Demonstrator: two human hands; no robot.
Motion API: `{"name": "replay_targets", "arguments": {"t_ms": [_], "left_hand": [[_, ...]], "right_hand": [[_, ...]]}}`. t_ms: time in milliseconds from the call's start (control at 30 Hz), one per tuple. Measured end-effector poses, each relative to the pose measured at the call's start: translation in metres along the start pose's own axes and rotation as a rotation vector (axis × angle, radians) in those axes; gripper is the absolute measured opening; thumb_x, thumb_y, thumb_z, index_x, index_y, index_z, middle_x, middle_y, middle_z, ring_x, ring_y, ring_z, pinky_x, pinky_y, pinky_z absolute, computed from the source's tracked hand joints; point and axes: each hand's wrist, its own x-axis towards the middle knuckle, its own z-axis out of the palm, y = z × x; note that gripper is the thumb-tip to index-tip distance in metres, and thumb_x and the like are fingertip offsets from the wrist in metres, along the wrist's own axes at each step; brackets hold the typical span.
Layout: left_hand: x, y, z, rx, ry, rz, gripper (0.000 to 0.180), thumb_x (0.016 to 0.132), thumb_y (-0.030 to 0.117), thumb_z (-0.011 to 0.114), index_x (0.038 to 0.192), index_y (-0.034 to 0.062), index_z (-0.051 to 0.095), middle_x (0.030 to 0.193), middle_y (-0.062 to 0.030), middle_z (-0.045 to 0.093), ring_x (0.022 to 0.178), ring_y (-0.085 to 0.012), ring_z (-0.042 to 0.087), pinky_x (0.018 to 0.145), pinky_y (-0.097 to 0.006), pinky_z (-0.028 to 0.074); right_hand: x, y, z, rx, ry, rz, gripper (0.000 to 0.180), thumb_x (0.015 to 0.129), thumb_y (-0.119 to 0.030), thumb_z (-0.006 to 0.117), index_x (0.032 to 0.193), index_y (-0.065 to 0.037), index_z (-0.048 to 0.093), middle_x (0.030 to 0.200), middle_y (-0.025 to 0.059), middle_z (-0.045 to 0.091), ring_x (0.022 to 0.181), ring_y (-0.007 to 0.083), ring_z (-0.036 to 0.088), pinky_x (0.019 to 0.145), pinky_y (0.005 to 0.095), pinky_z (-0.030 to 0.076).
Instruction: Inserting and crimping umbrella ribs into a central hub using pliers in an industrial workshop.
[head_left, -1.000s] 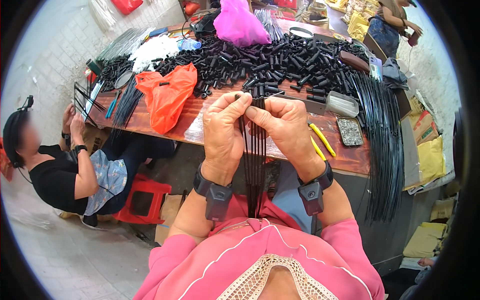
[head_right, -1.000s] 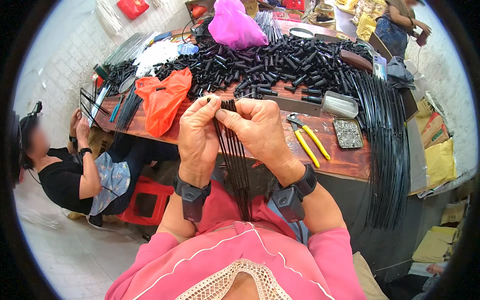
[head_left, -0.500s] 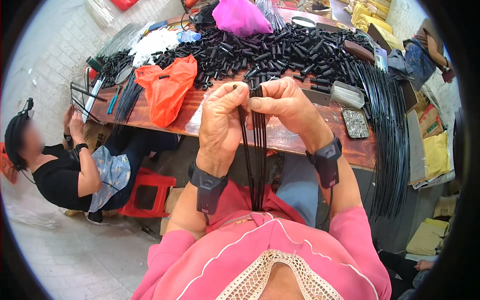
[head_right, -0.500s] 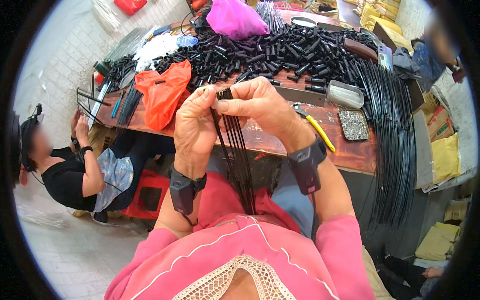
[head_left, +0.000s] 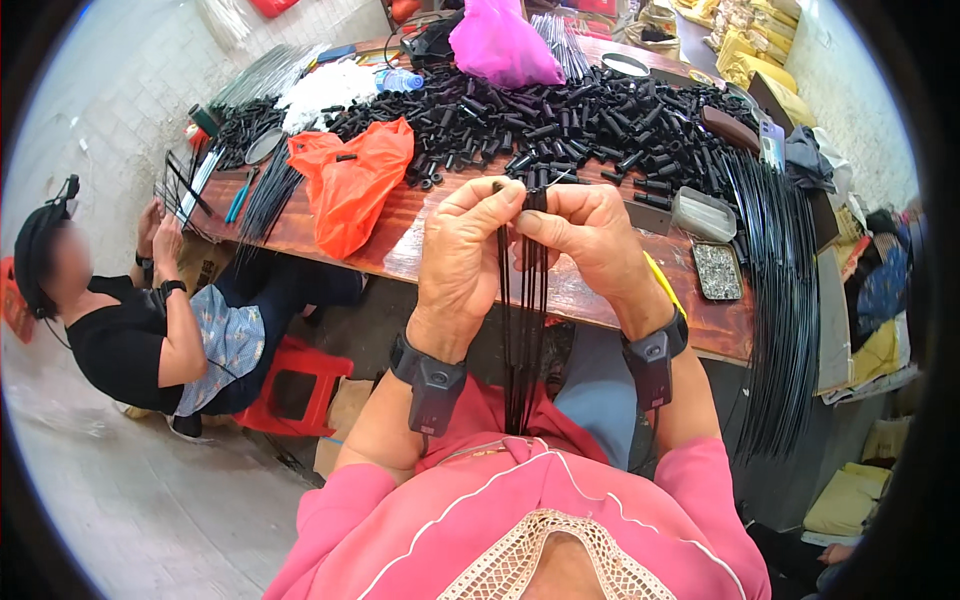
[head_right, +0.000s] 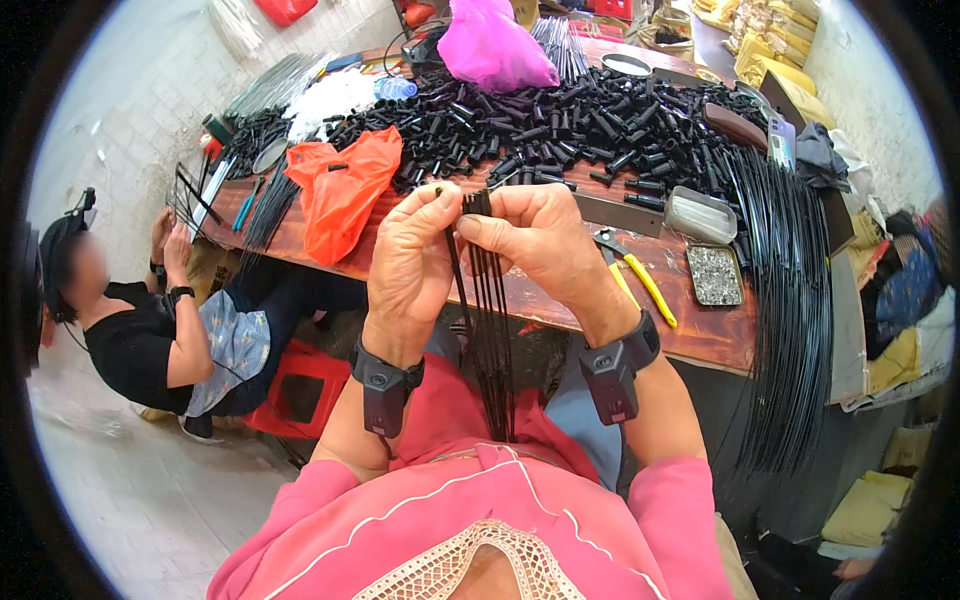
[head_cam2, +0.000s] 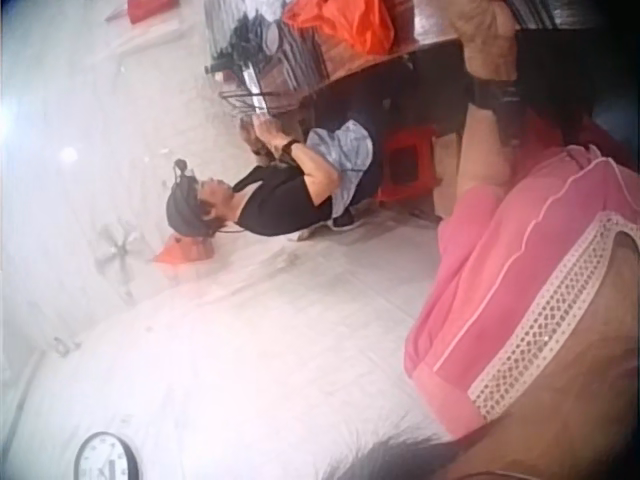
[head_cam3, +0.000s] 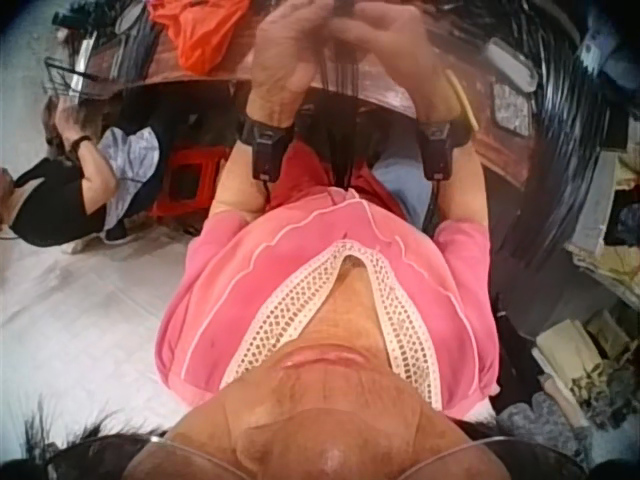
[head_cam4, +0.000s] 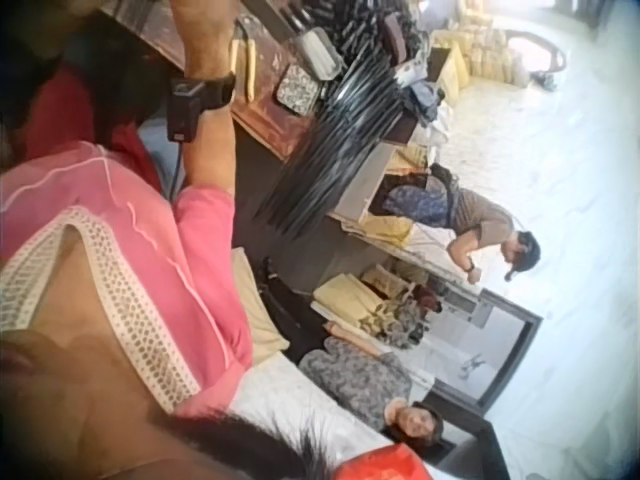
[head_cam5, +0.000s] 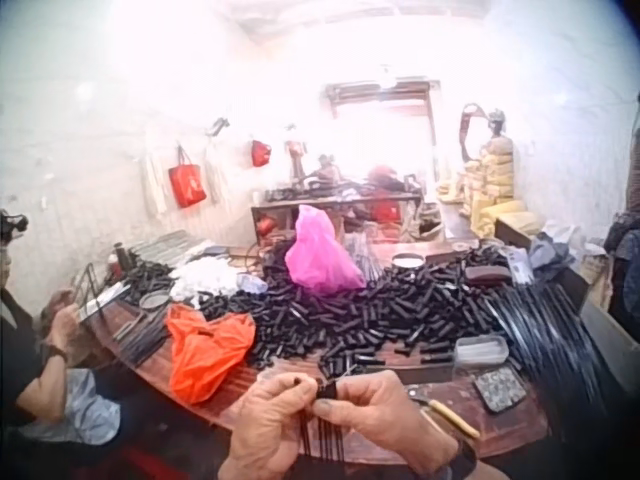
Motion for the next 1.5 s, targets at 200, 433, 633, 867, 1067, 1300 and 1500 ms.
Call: {"name": "replay_targets", "arguments": {"t_ms": [200,433,633,867,1067,1300,1500], "left_hand": [[-0.007,-0.001,0.009,0.124,0.082,-0.008,0.018,0.088,0.011,0.069,0.104,0.0025,0.069,0.090,-0.0001,0.068,0.075,-0.0063,0.060,0.068,-0.021,0.047],[-0.012,0.008,0.012,0.371,0.111,-0.004,0.022,0.093,0.012,0.061,0.107,-0.0028,0.068,0.096,-0.0044,0.067,0.085,-0.0103,0.060,0.079,-0.024,0.045],[-0.006,0.003,0.007,0.135,0.093,0.081,0.017,0.086,0.006,0.069,0.100,-0.0035,0.069,0.087,-0.0050,0.069,0.075,-0.0094,0.062,0.071,-0.023,0.050],[-0.001,-0.009,0.012,0.145,0.075,0.071,0.015,0.086,0.007,0.069,0.098,-0.0020,0.068,0.088,-0.0039,0.068,0.078,-0.0096,0.062,0.071,-0.023,0.049],[0.006,-0.019,0.006,0.136,0.014,-0.041,0.023,0.091,0.016,0.066,0.107,-0.0008,0.067,0.093,-0.0033,0.068,0.080,-0.0094,0.062,0.072,-0.024,0.050],[0.017,-0.044,-0.075,0.869,0.199,0.046,0.016,0.083,0.010,0.070,0.095,-0.0001,0.072,0.087,-0.0044,0.066,0.070,-0.0127,0.061,0.061,-0.026,0.049],[0.039,-0.071,-0.085,1.357,0.043,0.257,0.018,0.074,0.011,0.072,0.091,0.0036,0.072,0.080,-0.0074,0.061,0.069,-0.0164,0.060,0.063,-0.029,0.048]], "right_hand": [[-0.007,-0.008,0.011,-0.100,0.115,-0.111,0.017,0.090,-0.014,0.066,0.097,0.002,0.069,0.076,-0.0041,0.063,0.066,0.0019,0.052,0.058,0.0213,0.044],[-0.008,-0.014,0.020,-0.176,0.160,-0.108,0.016,0.090,-0.014,0.066,0.087,0.001,0.069,0.070,-0.0038,0.062,0.065,0.0011,0.049,0.055,0.0218,0.041],[-0.010,-0.008,0.015,-0.188,0.175,-0.097,0.022,0.088,-0.014,0.068,0.072,0.000,0.061,0.063,-0.0061,0.051,0.061,0.0011,0.042,0.051,0.0232,0.034],[-0.014,0.002,0.009,-0.051,0.219,-0.109,0.018,0.090,-0.012,0.065,0.075,-0.001,0.062,0.067,-0.0055,0.054,0.063,0.0009,0.045,0.053,0.0222,0.038],[-0.018,0.002,0.000,0.052,0.254,-0.091,0.014,0.092,-0.011,0.063,0.096,0.001,0.069,0.078,-0.0022,0.065,0.067,0.0020,0.053,0.058,0.0203,0.045],[-0.034,0.018,-0.050,0.072,0.326,-0.032,0.016,0.095,-0.015,0.058,0.095,0.000,0.064,0.085,0.0087,0.069,0.072,0.0133,0.066,0.059,0.0250,0.054],[-0.048,0.031,-0.068,0.245,0.419,-0.044,0.016,0.094,-0.015,0.062,0.094,0.001,0.065,0.083,0.0054,0.067,0.067,0.0087,0.063,0.061,0.0228,0.053]]}}
